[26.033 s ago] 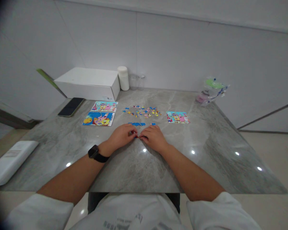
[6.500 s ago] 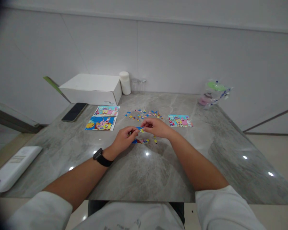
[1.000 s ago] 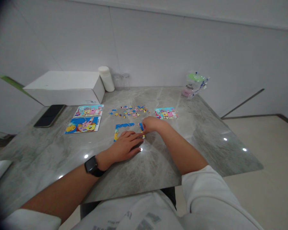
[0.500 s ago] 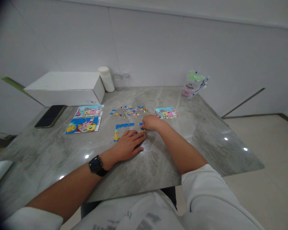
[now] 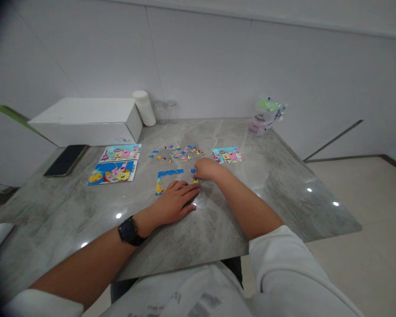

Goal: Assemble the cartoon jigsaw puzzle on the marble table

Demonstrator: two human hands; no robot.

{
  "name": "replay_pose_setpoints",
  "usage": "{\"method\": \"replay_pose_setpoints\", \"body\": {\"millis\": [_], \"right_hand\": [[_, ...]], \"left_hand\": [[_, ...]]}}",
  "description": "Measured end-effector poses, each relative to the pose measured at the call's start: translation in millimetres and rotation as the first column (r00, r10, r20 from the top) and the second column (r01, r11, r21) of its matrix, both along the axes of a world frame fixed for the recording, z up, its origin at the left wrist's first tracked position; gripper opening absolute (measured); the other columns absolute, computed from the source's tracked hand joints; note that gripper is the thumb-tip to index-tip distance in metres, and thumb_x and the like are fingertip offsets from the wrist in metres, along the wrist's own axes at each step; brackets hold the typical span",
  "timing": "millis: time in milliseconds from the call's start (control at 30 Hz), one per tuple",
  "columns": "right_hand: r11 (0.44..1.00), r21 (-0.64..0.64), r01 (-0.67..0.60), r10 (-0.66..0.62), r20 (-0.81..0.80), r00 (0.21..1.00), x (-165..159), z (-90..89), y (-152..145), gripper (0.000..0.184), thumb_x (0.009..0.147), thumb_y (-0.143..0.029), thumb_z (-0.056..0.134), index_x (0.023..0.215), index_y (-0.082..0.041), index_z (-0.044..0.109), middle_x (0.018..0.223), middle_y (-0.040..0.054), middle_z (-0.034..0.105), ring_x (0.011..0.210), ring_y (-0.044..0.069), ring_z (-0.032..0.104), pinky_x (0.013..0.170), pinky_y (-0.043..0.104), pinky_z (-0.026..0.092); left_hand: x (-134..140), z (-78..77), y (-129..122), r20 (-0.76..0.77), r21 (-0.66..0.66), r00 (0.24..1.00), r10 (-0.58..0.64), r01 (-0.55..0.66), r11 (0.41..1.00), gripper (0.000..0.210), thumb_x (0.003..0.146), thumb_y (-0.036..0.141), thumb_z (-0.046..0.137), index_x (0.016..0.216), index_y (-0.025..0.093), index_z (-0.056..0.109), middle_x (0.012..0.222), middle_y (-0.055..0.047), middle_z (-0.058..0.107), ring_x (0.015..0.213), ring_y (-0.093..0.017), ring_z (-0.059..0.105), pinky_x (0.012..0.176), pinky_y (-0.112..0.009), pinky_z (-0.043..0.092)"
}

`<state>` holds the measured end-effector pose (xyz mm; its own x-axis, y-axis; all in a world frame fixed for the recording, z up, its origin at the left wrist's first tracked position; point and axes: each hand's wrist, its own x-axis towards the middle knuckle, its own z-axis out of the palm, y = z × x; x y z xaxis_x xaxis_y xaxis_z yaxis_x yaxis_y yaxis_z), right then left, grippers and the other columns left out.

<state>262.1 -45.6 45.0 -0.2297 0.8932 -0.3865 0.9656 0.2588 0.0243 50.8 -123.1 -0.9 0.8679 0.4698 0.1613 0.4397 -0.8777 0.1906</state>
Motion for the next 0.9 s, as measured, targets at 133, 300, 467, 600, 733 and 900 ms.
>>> {"method": "replay_pose_setpoints", "body": {"millis": [133, 300, 467, 600, 733, 900], "right_hand": [[1.0, 0.009, -0.007, 0.007, -0.02, 1.0, 2.6, -5.9, 3.0, 0.039, 0.095, -0.048, 0.068, 0.113, -0.018, 0.083, 0.113, 0.014, 0.082, 0.105, 0.026, 0.075, 0.083, 0.027, 0.049], [1.0, 0.019, -0.006, 0.006, -0.023, 1.0, 3.3, -8.1, 4.8, 0.037, 0.094, -0.048, 0.07, 0.11, -0.018, 0.083, 0.112, 0.0136, 0.082, 0.105, 0.026, 0.075, 0.08, 0.028, 0.048], [1.0, 0.013, 0.009, -0.009, -0.02, 1.0, 2.4, -5.5, 4.5, 0.036, 0.094, -0.047, 0.071, 0.11, -0.017, 0.083, 0.113, 0.0139, 0.082, 0.105, 0.027, 0.075, 0.08, 0.028, 0.048], [1.0, 0.011, 0.009, -0.008, -0.027, 1.0, 2.1, -5.6, 4.5, 0.035, 0.094, -0.046, 0.07, 0.11, -0.018, 0.083, 0.113, 0.0137, 0.082, 0.106, 0.027, 0.075, 0.081, 0.028, 0.049], [1.0, 0.009, 0.011, -0.011, -0.029, 1.0, 1.8, -5.5, 3.6, 0.036, 0.095, -0.046, 0.07, 0.112, -0.018, 0.083, 0.114, 0.0141, 0.082, 0.106, 0.027, 0.075, 0.083, 0.028, 0.05], [1.0, 0.006, -0.023, 0.023, -0.005, 1.0, 0.4, -2.4, 1.8, 0.039, 0.096, -0.046, 0.068, 0.113, -0.016, 0.084, 0.115, 0.0167, 0.082, 0.107, 0.027, 0.076, 0.085, 0.028, 0.05]], "left_hand": [[0.9, -0.3, 2.3, -0.013, -0.002, 1.0, 0.016, -0.016, 1.0, 0.054, 0.107, 0.051, 0.052, 0.151, 0.021, 0.058, 0.159, -0.01, 0.056, 0.134, -0.032, 0.051, 0.114, -0.05, 0.037], [-1.2, -0.1, -2.7, -0.008, 0.004, 1.0, 0.003, -0.003, 1.0, 0.053, 0.106, 0.052, 0.053, 0.149, 0.021, 0.059, 0.155, -0.011, 0.059, 0.134, -0.031, 0.051, 0.114, -0.048, 0.038], [-3.2, 1.0, -5.9, -0.002, 0.001, 1.0, -0.009, 0.009, 1.0, 0.05, 0.106, 0.051, 0.055, 0.146, 0.022, 0.061, 0.154, -0.01, 0.059, 0.133, -0.031, 0.052, 0.113, -0.048, 0.039], [-3.5, 1.2, -4.7, -0.002, 0.009, 1.0, -0.009, 0.009, 1.0, 0.048, 0.106, 0.05, 0.054, 0.145, 0.022, 0.061, 0.154, -0.01, 0.059, 0.132, -0.032, 0.052, 0.112, -0.049, 0.039], [-3.9, 0.3, -4.9, -0.004, 0.017, 1.0, -0.015, 0.015, 1.0, 0.049, 0.107, 0.051, 0.053, 0.147, 0.023, 0.06, 0.156, -0.009, 0.058, 0.132, -0.032, 0.052, 0.111, -0.05, 0.04], [-3.9, -1.5, -5.5, -0.012, 0.025, 1.0, -0.017, 0.018, 1.0, 0.05, 0.107, 0.05, 0.053, 0.149, 0.024, 0.059, 0.158, -0.009, 0.057, 0.132, -0.032, 0.052, 0.111, -0.051, 0.039]]}}
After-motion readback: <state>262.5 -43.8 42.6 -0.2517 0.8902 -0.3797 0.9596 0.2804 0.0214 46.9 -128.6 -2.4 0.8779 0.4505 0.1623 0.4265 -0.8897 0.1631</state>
